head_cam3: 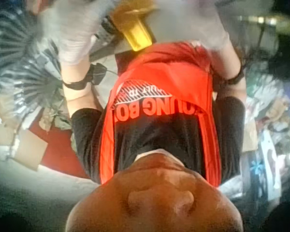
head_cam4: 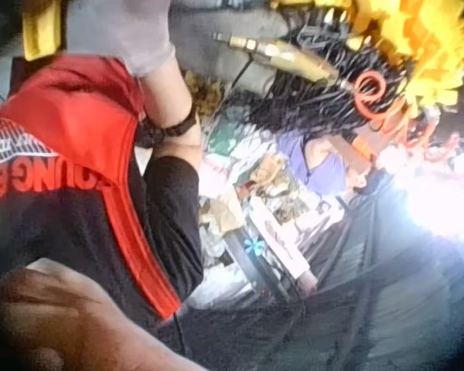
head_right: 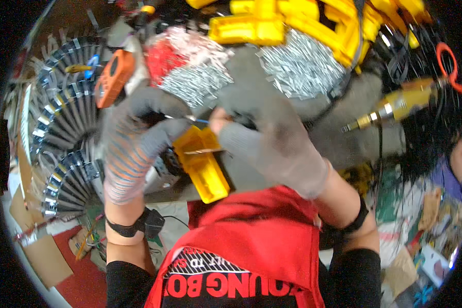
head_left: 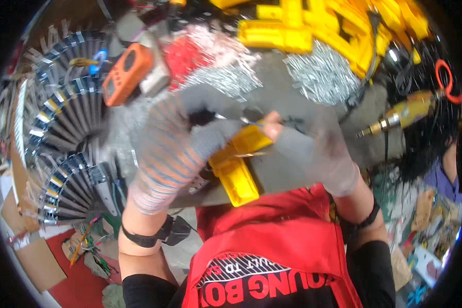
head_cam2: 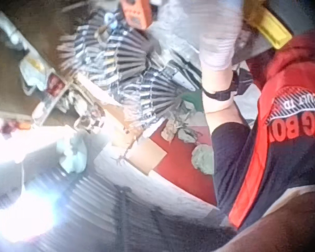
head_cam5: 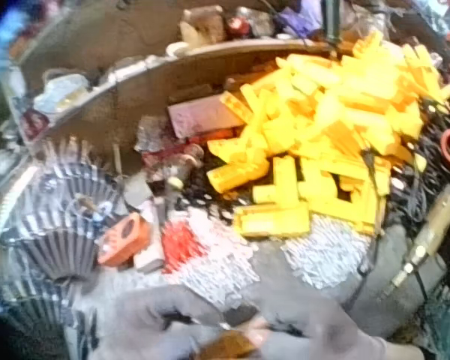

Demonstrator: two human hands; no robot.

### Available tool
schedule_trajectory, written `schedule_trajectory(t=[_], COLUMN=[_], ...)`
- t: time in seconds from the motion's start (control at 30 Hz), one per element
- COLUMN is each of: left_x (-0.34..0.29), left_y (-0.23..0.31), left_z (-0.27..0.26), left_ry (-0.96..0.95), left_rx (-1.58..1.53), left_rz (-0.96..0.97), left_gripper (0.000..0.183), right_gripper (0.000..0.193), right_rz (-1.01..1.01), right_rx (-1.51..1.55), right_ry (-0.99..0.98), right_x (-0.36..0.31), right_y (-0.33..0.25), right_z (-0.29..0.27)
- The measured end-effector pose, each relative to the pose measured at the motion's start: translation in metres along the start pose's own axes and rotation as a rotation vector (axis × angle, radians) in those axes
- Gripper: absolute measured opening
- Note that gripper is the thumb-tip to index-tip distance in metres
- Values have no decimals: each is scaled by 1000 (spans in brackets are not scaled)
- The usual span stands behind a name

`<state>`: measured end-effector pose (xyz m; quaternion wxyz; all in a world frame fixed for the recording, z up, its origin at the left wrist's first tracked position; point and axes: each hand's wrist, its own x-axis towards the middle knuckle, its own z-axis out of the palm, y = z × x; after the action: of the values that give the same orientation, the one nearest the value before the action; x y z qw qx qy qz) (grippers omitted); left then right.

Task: Assembling electronic components and wiring into a yellow handheld device casing using a soldering iron and electric screwdriver.

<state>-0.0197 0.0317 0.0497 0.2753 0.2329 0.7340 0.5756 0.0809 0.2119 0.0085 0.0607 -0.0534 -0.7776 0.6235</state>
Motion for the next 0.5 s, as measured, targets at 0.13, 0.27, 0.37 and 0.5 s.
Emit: schedule_trajectory(t=[0.13,0.27,0.37,0.5], left_x=[-4,-3,0,1], left_y=[1,-11,-14,-20], left_z=[1,-2,4,9], left_ry=[69,52,42,33], left_rx=[64,-20,50,74], left_rz=[9,82,125,108], left_gripper=[14,15,16,17], right_gripper=[24,20,22,41], right_rz=[-114,-173,-282,-274], right_rx=[81,-45,-144,-208], right_ry=[-30,-15,56,68], right_x=[9,6,4,6], right_y=[15,12,14,12], right_z=[5,5,5,7])
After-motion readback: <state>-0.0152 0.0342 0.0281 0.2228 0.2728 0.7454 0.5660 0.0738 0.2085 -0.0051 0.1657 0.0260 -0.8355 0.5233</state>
